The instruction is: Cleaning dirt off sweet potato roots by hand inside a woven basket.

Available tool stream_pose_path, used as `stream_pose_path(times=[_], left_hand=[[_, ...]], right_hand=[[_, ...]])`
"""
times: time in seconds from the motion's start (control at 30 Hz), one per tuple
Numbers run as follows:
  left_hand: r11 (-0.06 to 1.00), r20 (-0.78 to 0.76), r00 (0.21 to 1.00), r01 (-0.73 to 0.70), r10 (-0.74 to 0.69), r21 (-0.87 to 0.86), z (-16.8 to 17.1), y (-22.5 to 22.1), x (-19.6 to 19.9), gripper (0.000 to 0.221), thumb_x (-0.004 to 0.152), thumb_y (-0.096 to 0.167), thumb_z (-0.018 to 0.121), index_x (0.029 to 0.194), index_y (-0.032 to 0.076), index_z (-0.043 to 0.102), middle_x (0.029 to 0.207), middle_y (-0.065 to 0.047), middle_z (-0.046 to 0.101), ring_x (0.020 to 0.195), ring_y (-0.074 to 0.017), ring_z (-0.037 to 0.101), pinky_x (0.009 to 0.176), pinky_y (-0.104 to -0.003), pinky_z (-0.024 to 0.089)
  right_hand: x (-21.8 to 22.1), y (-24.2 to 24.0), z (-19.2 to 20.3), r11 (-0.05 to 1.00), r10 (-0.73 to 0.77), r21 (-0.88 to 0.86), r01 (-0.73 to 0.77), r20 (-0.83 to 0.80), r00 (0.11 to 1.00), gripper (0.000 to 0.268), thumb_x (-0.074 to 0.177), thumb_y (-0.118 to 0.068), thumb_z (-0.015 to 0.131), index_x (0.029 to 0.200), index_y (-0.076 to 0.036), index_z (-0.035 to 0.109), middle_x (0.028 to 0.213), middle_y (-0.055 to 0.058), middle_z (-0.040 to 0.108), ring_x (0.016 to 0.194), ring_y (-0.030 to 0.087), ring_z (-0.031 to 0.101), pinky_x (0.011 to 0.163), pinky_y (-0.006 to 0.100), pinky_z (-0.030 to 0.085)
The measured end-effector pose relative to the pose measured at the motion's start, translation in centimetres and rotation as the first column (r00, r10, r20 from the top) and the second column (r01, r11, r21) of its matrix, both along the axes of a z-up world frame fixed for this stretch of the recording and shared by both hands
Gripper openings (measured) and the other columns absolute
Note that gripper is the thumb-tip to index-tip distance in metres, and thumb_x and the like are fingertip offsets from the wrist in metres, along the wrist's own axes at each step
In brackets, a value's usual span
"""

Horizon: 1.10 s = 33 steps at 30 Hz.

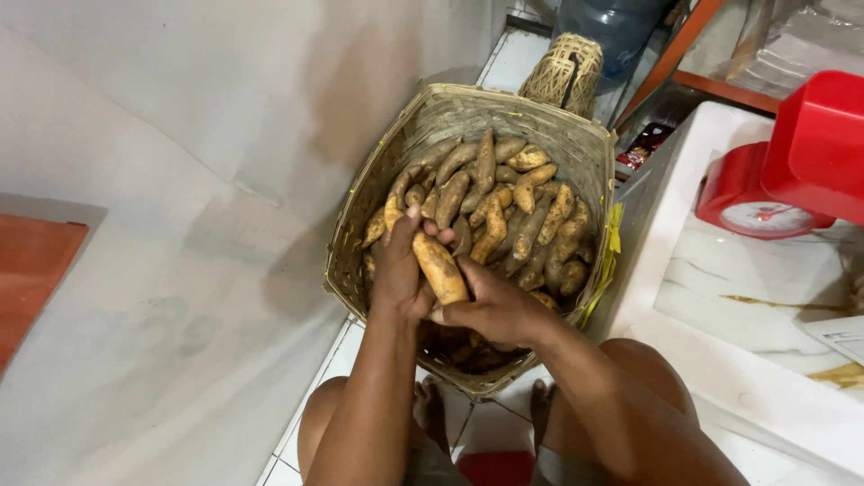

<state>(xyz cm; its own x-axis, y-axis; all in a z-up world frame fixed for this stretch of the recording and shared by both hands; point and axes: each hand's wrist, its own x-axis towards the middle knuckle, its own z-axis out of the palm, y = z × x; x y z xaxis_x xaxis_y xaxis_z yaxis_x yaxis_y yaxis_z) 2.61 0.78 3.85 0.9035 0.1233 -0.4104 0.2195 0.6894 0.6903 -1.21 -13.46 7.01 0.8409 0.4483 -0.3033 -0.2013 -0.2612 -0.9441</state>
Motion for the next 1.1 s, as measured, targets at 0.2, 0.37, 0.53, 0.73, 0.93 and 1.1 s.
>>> stream_pose_path(times=[0.2, 0.37, 0.53, 0.73, 0.93, 1.1], left_hand=[[0.884, 0.034, 0.969, 0.209, -0.245, 0.418, 5.6, -1.9, -1.7, 0.075, 0.082, 0.021, 0.082, 0.143, 0.000, 0.045, 0.110, -0.015, 0.065, 0.101, -0.0286, 0.070, 0.095, -0.050, 0.058], [0.825, 0.004, 0.974, 0.187, -0.224, 0.534, 4.1, -1.8, -0.8, 0.051, 0.086, 0.016, 0.079, 0.124, 0.004, 0.047, 0.094, -0.012, 0.072, 0.086, -0.0217, 0.072, 0.085, -0.040, 0.060], [0.967, -0.069, 0.993, 0.111, -0.097, 0.228, 6.4, -3.0, 2.0, 0.034, 0.098, 0.035, 0.067, 0.103, 0.003, 0.054, 0.077, -0.013, 0.071, 0.071, -0.0244, 0.075, 0.072, -0.040, 0.062], [0.779, -0.097, 0.983, 0.185, -0.158, 0.599, 4.3, -4.1, 0.6, 0.043, 0.087, 0.022, 0.074, 0.121, 0.009, 0.052, 0.089, -0.015, 0.070, 0.076, -0.0264, 0.076, 0.073, -0.038, 0.061], [0.691, -0.132, 0.948, 0.304, -0.291, 0.656, 3.1, -3.1, 1.7, 0.061, 0.091, 0.040, 0.075, 0.133, 0.005, 0.047, 0.113, -0.021, 0.066, 0.097, -0.0322, 0.074, 0.088, -0.051, 0.061], [0.971, -0.050, 0.998, 0.060, -0.049, 0.231, 4.5, -2.6, 2.9, 0.025, 0.096, 0.019, 0.069, 0.107, 0.002, 0.054, 0.080, -0.010, 0.068, 0.062, -0.0200, 0.075, 0.064, -0.034, 0.065]], right_hand=[[-0.1, -1.0, -0.6, 0.973, -0.019, -0.222, 0.070, 0.224, 0.974, 0.051, 0.072, -0.026, 0.076, 0.116, -0.006, 0.059, 0.099, 0.025, 0.071, 0.099, 0.046, 0.070, 0.082, 0.053, 0.053], [-0.1, -1.2, 3.1, 0.900, 0.063, -0.432, 0.053, 0.249, 0.966, 0.045, 0.074, -0.026, 0.065, 0.115, -0.010, 0.057, 0.095, 0.022, 0.075, 0.096, 0.046, 0.072, 0.084, 0.058, 0.054], [0.8, -0.5, 0.7, 0.790, 0.186, -0.611, 0.045, 0.309, 0.933, 0.057, 0.087, -0.047, 0.064, 0.127, -0.011, 0.045, 0.093, 0.024, 0.075, 0.092, 0.042, 0.075, 0.085, 0.056, 0.056], [0.8, -1.8, 1.4, 0.817, 0.111, -0.577, 0.003, 0.163, 0.980, 0.072, 0.085, -0.047, 0.061, 0.140, -0.006, 0.039, 0.101, 0.026, 0.075, 0.101, 0.046, 0.073, 0.089, 0.057, 0.055], [1.1, -0.7, -1.3, 0.751, 0.184, -0.654, 0.096, 0.347, 0.920, 0.068, 0.084, -0.038, 0.063, 0.133, 0.004, 0.043, 0.094, 0.025, 0.076, 0.095, 0.046, 0.074, 0.088, 0.060, 0.055], [0.1, 0.0, -0.6, 0.716, 0.268, -0.678, 0.166, 0.486, 0.832, 0.057, 0.086, -0.039, 0.062, 0.127, -0.002, 0.047, 0.077, 0.021, 0.075, 0.078, 0.041, 0.076, 0.079, 0.054, 0.059]])
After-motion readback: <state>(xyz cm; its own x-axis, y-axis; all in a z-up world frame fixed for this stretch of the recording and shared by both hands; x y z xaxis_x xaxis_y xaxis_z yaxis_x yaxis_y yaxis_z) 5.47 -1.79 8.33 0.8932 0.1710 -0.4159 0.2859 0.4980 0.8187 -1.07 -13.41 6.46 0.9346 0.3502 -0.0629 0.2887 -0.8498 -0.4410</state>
